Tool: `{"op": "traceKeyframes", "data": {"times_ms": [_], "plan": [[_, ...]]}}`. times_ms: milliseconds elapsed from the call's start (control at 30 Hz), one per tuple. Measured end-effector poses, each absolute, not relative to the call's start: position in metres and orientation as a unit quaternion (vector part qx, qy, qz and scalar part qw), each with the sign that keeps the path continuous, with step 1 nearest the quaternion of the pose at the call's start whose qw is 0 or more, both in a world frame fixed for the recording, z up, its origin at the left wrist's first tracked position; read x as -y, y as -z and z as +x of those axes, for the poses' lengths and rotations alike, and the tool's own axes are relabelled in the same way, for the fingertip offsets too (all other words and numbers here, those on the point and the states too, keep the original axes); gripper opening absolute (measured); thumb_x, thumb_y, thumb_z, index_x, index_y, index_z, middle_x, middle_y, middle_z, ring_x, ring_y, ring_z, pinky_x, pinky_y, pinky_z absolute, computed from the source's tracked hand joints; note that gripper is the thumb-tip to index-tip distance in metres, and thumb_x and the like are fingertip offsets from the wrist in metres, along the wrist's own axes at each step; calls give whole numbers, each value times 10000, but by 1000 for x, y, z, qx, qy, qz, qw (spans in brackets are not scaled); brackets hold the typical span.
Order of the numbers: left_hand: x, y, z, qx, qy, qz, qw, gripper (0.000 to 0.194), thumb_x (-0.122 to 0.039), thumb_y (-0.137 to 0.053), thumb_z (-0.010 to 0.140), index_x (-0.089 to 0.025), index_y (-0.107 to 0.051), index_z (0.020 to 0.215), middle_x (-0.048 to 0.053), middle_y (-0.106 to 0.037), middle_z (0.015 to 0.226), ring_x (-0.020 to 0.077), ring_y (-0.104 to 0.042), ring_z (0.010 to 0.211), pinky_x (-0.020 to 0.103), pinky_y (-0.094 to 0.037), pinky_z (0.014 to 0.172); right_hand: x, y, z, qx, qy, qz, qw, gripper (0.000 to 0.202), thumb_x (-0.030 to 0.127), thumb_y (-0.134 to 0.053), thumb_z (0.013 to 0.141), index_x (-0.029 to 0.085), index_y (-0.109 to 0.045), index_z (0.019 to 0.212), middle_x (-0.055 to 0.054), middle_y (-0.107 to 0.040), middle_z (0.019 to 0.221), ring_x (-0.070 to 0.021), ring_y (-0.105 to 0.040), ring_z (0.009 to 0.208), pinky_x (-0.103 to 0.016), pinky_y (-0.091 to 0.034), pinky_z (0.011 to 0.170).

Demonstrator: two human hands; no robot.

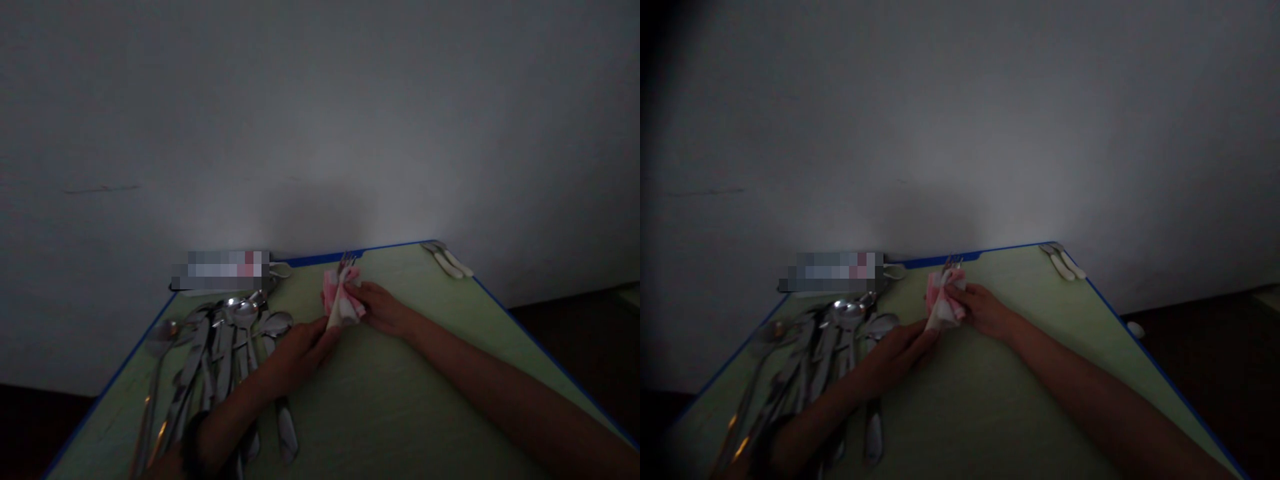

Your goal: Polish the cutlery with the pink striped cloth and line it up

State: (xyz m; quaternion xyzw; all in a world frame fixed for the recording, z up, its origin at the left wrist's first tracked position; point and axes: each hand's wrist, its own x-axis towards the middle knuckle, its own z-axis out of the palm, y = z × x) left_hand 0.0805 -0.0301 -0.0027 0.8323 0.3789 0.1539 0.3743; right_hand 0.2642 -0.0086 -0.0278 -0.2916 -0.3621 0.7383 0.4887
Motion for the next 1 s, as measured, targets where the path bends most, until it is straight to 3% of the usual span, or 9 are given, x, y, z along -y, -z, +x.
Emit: {"op": "traceKeyframes", "data": {"times_ms": [200,333,433,567,633,733,833,1000], "plan": [[33,4,79,-353,-105,877,308,315,-340,-449,812,-178,-466,542,-38,-407,492,99,-375,444,220,-220,467,3,29,265,316,-711,-331,535,196,258,-747,622,140,-630,726,18,-583,611,-79,-472,531,-223,-364,538],[36,0,78,-359,-119,856,353,359,-360,-426,817,-177,-430,508,-42,-373,475,93,-345,438,223,-222,460,4,26,263,307,-701,-320,558,226,241,-747,615,147,-638,788,1,-623,725,-92,-526,626,-221,-391,587],[36,-2,77,-378,-128,823,404,417,-400,-376,855,-174,-434,510,-40,-389,472,99,-369,449,222,-244,456,3,28,262,306,-686,-316,579,194,254,-739,625,160,-607,732,36,-571,598,-74,-464,523,-219,-363,537],[34,2,79,-386,-200,764,477,385,-418,-356,889,-167,-502,635,-37,-454,549,99,-415,498,206,-317,478,0,33,263,306,-670,-326,593,232,293,-740,625,171,-586,749,39,-566,592,-79,-452,510,-232,-362,529],[31,6,80,-401,-279,706,513,294,-413,-356,891,-177,-529,860,-47,-467,600,95,-413,487,192,-329,450,0,34,263,309,-669,-329,591,244,310,-741,623,163,-593,751,30,-572,609,-84,-466,529,-238,-374,542],[27,7,82,-421,-373,631,535,350,-402,-372,883,-211,-397,1176,-65,-468,636,81,-404,434,173,-323,401,2,34,263,336,-676,-315,575,232,331,-725,644,151,-608,734,31,-546,559,-91,-465,523,-256,-399,568],[25,5,83,-421,-401,621,526,357,-408,-412,871,-200,-447,1158,-77,-422,594,69,-388,421,162,-311,390,3,30,260,320,-676,-312,586,223,338,-712,660,161,-616,757,11,-584,624,-108,-504,582,-272,-427,618],[26,0,84,-431,-422,594,532,334,-427,-442,861,-169,-541,1049,-85,-347,526,62,-343,413,153,-267,379,2,21,258,235,-632,-266,688,200,405,-605,740,206,-596,757,13,-609,691,-129,-541,663,-285,-452,713]]}}
